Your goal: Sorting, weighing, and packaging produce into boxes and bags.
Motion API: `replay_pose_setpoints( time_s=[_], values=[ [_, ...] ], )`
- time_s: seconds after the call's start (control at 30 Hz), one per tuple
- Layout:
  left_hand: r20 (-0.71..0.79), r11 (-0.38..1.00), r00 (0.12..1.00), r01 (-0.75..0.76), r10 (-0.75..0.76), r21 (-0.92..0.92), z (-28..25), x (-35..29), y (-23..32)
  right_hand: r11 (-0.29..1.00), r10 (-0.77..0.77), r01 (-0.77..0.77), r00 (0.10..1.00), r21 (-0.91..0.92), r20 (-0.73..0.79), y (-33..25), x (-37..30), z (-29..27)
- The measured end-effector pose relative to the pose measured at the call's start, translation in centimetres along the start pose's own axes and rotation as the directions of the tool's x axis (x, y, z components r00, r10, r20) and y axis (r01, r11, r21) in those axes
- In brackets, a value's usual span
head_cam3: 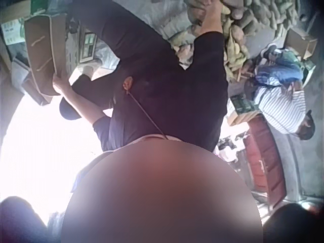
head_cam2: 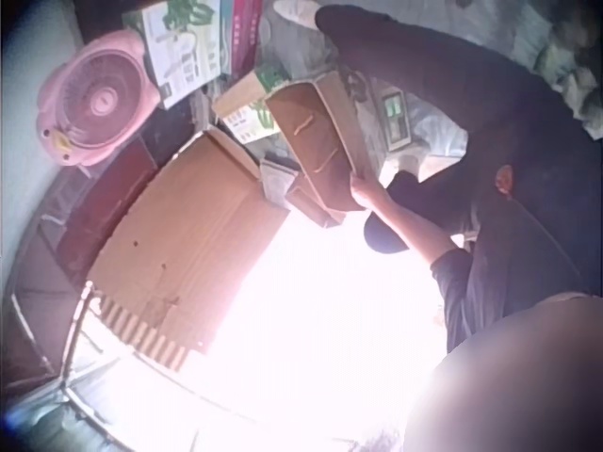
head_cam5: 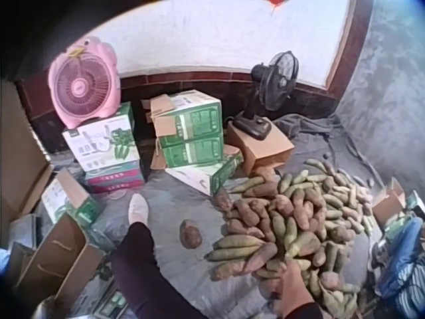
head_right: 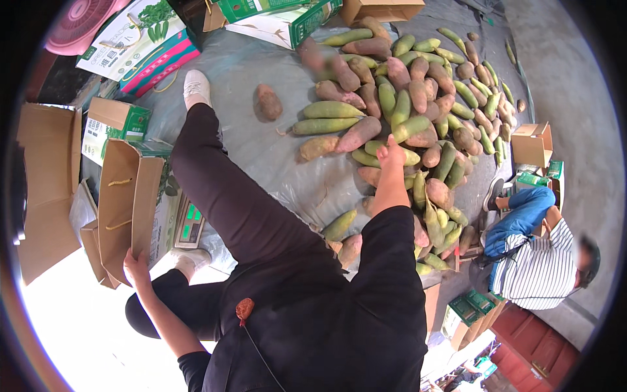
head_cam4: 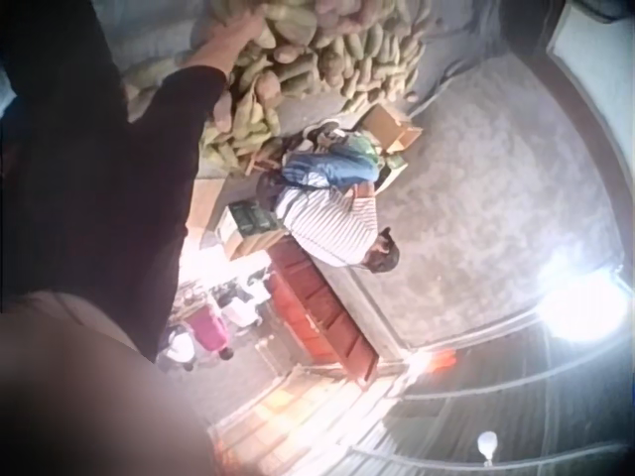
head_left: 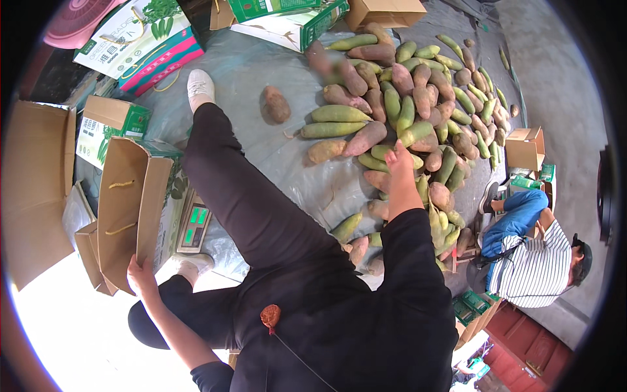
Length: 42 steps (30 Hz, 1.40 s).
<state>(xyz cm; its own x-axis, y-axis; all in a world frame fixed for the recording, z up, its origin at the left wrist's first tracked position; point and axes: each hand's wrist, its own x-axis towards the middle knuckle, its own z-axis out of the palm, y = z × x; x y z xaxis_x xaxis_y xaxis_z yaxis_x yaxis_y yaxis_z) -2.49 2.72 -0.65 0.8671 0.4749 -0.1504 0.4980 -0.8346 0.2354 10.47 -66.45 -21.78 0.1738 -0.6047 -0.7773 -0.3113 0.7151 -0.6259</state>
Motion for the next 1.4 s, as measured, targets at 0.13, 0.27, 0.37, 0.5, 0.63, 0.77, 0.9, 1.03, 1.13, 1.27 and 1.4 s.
replay_pose_setpoints(
  time_s=[0.13, 0.27, 0.37, 0.5, 0.63, 0.77, 0.9, 1.03, 1.13, 1.27, 1.4],
  values=[
    [-0.067, 0.994, 0.998, 0.002, 0.005, 0.110, 1.3, 0.3, -3.1, 0.992, 0.029, -0.032, 0.999, 0.125, 0.027, -0.7, 0.8, 0.5],
    [-0.027, 0.990, 0.993, 0.115, -0.114, 0.083, -0.6, -0.6, -0.7, 0.997, 0.025, -0.028, 0.999, 0.072, 0.034, -0.2, 1.8, 1.0],
    [0.004, 0.987, 0.990, 0.137, -0.138, 0.088, -0.1, 0.0, 0.5, 0.999, -0.020, 0.016, 0.997, 0.048, 0.074, -1.7, 6.0, -1.8],
    [-0.018, 0.978, 0.987, 0.162, -0.161, 0.134, -1.4, -0.7, 1.5, 0.998, -0.047, 0.042, 0.989, 0.040, 0.137, -1.5, 6.2, -1.6],
    [-0.105, 0.991, 0.994, 0.048, -0.034, 0.129, -0.1, -0.6, 1.5, 0.994, -0.091, 0.078, 0.980, 0.077, 0.177, -2.9, 7.3, -2.4],
    [-0.044, 0.991, 0.995, 0.090, -0.086, 0.100, -1.6, -1.0, 2.3, 0.994, -0.105, 0.103, 0.972, 0.022, 0.210, 0.7, -1.4, 0.2],
    [-0.092, 0.995, 0.995, 0.043, -0.035, 0.095, -0.9, -0.9, 1.3, 0.954, -0.157, 0.269, 0.821, -0.130, 0.549, 1.4, -8.0, 1.9],
    [-0.082, 0.992, 0.994, 0.074, -0.066, 0.100, -0.8, -1.1, 1.2, 0.906, -0.080, 0.382, 0.577, -0.182, 0.813, 1.2, -18.6, 6.5],
    [-0.123, 0.993, 0.992, 0.049, -0.036, 0.106, -0.3, -1.1, 1.0, 0.846, -0.035, 0.503, 0.385, -0.178, 0.922, 0.6, -27.6, 9.9],
    [-0.113, 0.991, 0.992, 0.074, -0.061, 0.114, -0.6, -1.5, 1.0, 0.784, 0.132, 0.597, 0.103, -0.167, 0.986, 1.3, -35.1, 14.0],
    [-0.151, 0.992, 0.988, 0.058, -0.041, 0.108, -0.2, -1.5, 0.8, 0.730, 0.424, 0.612, -0.059, -0.303, 0.904, 3.9, -42.1, 17.9]
  ],
)
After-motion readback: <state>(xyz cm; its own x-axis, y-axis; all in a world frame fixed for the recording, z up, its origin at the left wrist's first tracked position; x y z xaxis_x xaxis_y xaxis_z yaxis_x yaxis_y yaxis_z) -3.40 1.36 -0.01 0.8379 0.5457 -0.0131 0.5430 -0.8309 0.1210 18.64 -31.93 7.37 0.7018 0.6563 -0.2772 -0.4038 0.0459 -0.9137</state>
